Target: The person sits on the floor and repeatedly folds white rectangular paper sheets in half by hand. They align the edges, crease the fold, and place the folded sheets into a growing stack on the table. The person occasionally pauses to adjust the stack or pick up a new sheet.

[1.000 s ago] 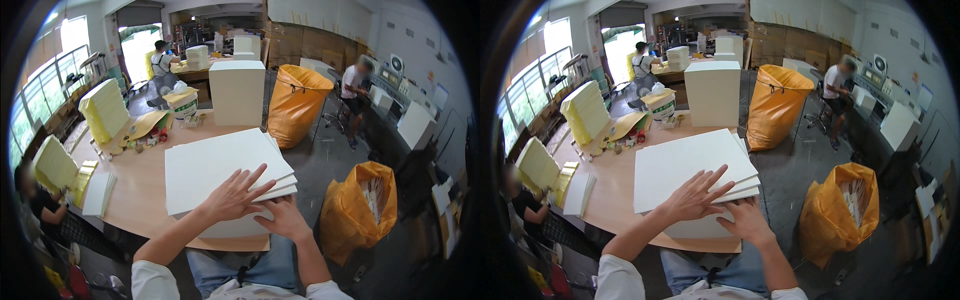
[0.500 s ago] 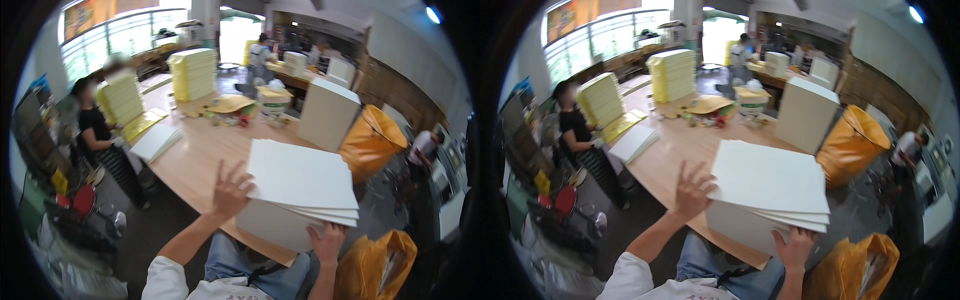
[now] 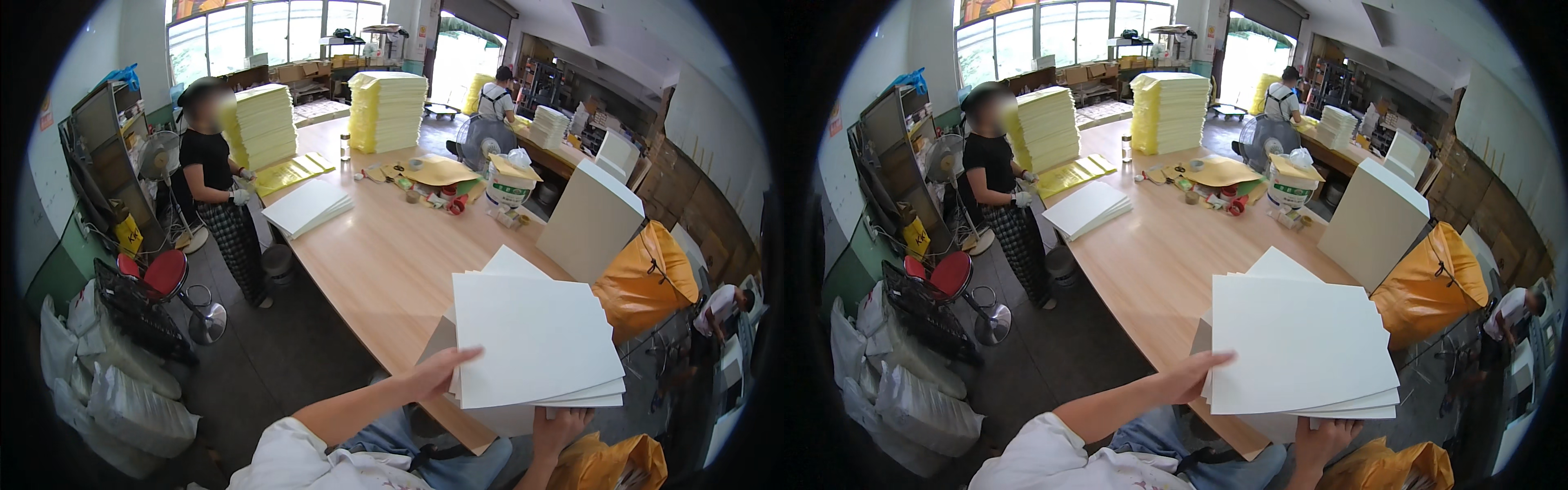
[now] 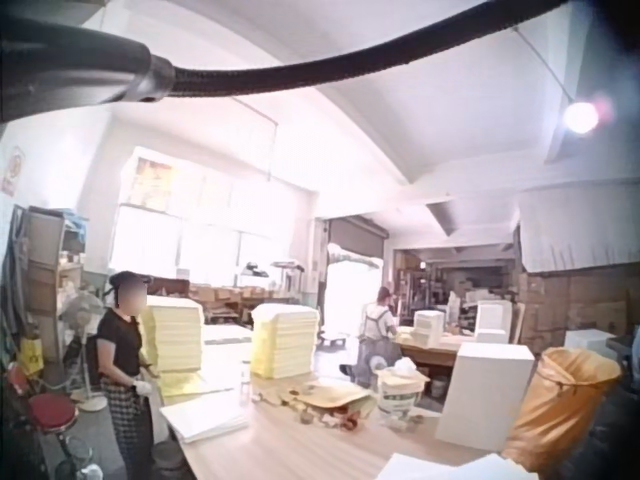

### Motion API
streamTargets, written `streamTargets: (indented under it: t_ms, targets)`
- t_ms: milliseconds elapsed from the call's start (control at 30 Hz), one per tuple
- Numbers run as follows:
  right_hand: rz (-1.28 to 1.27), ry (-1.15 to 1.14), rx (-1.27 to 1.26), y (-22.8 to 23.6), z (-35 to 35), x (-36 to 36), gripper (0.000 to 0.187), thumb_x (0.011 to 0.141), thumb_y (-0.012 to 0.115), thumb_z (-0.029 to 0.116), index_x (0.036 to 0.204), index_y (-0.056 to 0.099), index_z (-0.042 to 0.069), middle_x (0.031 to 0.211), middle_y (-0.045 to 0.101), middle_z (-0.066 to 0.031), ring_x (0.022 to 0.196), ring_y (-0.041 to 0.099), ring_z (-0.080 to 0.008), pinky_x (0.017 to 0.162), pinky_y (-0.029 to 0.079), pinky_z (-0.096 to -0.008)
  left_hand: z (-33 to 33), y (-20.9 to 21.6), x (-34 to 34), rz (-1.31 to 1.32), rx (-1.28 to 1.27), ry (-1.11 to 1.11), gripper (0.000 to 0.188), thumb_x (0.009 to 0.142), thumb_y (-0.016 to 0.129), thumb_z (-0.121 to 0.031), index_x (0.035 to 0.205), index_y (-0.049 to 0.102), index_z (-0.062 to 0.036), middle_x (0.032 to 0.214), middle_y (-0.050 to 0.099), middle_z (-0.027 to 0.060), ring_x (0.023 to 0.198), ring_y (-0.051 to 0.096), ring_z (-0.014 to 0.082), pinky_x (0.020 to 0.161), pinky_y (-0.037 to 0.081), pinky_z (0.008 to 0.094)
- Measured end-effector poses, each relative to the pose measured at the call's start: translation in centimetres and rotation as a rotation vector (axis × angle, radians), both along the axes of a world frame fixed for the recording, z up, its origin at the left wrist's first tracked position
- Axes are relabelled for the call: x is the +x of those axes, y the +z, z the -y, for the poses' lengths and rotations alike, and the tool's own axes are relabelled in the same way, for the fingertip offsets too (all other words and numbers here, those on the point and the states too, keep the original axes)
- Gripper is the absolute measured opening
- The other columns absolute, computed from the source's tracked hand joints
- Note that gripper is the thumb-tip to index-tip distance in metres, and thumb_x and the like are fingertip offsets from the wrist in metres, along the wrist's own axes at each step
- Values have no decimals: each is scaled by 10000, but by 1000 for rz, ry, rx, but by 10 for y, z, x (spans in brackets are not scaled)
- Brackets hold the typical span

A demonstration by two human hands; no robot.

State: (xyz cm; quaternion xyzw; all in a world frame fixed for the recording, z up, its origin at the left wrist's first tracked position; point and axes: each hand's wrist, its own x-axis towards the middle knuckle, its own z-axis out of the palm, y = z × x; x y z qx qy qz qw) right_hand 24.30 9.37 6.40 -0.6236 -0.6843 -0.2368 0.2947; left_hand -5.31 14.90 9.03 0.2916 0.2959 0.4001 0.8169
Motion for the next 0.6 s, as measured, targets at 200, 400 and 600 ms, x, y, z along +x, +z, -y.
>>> streamTargets:
  t_ms: [200,400,600]
  targets:
    - [10,-12,-21,-6,-3,8,546,889,746,429,1232,709,7,1282,682,-229,1308,555,-456,1147,316,-652,21,12,-20,-229,-29,203,607,985,706,-252,1502,441,-76,1382,617,115,1247,629,235,994,567,441]
    - [10,-62,-75,0,1,1,611,952,668,530,1348,636,66,1439,605,-175,1390,516,-377,1188,298,-596,26,-37,-136,-40,141,632,464,939,658,-139,1345,573,69,1197,712,179,1031,742,280,928,609,414]
    - [32,-72,-85,1,2,-1,618,951,664,537,1377,616,91,1463,589,-165,1394,512,-372,1187,297,-589,-28,-84,-221,6,228,843,475,996,623,-126,1425,488,28,1288,654,145,1181,669,255,971,572,408]
